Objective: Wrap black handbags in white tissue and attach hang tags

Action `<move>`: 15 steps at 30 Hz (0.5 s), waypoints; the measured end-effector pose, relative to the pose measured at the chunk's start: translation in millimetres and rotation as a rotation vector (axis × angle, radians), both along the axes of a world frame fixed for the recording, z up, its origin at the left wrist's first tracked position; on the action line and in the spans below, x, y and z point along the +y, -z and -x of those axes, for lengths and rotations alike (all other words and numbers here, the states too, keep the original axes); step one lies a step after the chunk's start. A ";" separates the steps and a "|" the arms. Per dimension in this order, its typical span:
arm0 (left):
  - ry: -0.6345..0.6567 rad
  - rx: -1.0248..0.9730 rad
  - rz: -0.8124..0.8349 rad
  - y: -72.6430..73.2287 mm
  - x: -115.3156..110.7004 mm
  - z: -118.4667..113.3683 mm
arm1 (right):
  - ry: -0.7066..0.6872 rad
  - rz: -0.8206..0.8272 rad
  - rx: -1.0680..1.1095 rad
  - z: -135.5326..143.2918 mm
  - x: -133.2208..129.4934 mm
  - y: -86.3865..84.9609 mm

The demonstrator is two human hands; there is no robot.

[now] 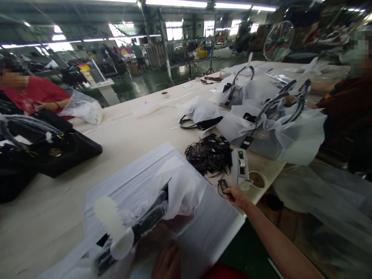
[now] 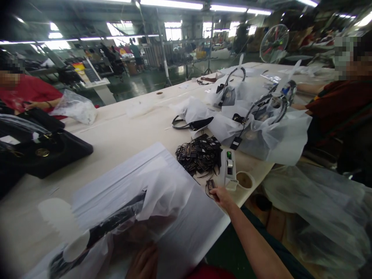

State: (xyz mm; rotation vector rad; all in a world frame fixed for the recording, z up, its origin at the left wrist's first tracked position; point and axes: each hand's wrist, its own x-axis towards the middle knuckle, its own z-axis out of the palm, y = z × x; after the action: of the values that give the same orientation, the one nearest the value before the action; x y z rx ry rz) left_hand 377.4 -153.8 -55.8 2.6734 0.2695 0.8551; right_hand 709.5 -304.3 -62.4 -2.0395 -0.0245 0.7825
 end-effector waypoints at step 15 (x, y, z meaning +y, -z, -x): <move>-0.008 0.159 2.192 -64.0 -46.2 -100.4 | -0.155 -0.633 0.636 177.0 -44.8 -57.9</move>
State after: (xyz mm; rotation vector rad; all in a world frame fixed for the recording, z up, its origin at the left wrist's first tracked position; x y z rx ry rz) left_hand 477.8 -200.0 8.2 0.6258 0.6671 -0.0152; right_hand 532.5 -349.0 -4.5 -1.1491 -0.0602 1.3005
